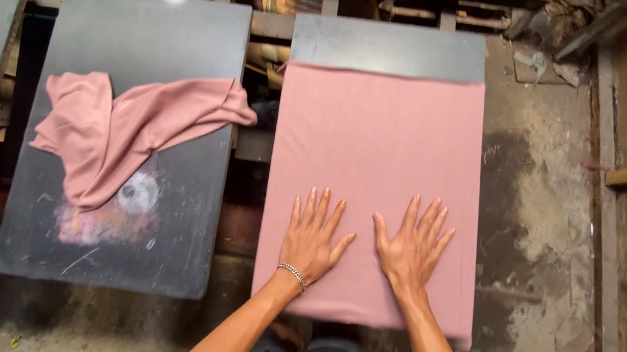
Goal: Placing and smoothing fabric pieces onto printing boards in a production environment.
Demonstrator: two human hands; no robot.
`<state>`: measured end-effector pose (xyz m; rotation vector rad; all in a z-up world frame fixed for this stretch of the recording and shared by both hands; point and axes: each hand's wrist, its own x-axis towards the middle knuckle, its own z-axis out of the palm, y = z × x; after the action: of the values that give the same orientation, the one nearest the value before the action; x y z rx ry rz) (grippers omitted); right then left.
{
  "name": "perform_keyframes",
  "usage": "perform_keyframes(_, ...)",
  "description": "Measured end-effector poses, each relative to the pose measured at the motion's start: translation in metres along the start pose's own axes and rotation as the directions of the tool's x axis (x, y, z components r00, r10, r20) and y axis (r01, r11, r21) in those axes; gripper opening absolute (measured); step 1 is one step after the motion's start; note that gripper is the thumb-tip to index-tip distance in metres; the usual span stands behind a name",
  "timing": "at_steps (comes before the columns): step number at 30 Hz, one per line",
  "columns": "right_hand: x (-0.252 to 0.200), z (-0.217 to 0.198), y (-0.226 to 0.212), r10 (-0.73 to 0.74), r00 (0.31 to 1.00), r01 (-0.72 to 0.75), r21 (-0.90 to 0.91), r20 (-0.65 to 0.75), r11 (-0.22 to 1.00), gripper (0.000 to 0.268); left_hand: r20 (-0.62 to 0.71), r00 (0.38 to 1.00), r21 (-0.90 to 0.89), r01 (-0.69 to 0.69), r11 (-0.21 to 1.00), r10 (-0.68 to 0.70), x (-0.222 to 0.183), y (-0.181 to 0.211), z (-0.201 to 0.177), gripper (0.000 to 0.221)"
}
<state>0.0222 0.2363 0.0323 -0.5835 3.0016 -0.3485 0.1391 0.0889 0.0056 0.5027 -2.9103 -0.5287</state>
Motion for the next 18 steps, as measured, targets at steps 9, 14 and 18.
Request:
perform_keyframes(9, -0.136, -0.007, 0.022, 0.004, 0.997, -0.003, -0.021, 0.079, 1.0, 0.086, -0.12, 0.968, 0.042, -0.218, 0.975, 0.222, -0.202, 0.013, -0.032, 0.068)
perform_keyframes(14, -0.085, -0.032, -0.045, 0.166, 0.959, -0.163, -0.034, 0.229, 0.986, 0.096, -0.009, 0.987, -0.225, 0.152, 0.962, -0.158, -0.322, -0.032, 0.005, 0.065)
perform_keyframes(18, -0.093, -0.005, -0.154, -0.182, 0.929, 0.134, 0.165, 0.321, 0.977, 0.099, -0.13, 0.936, -0.39, 0.255, 0.885, -0.327, -0.318, -0.095, -0.015, 0.056)
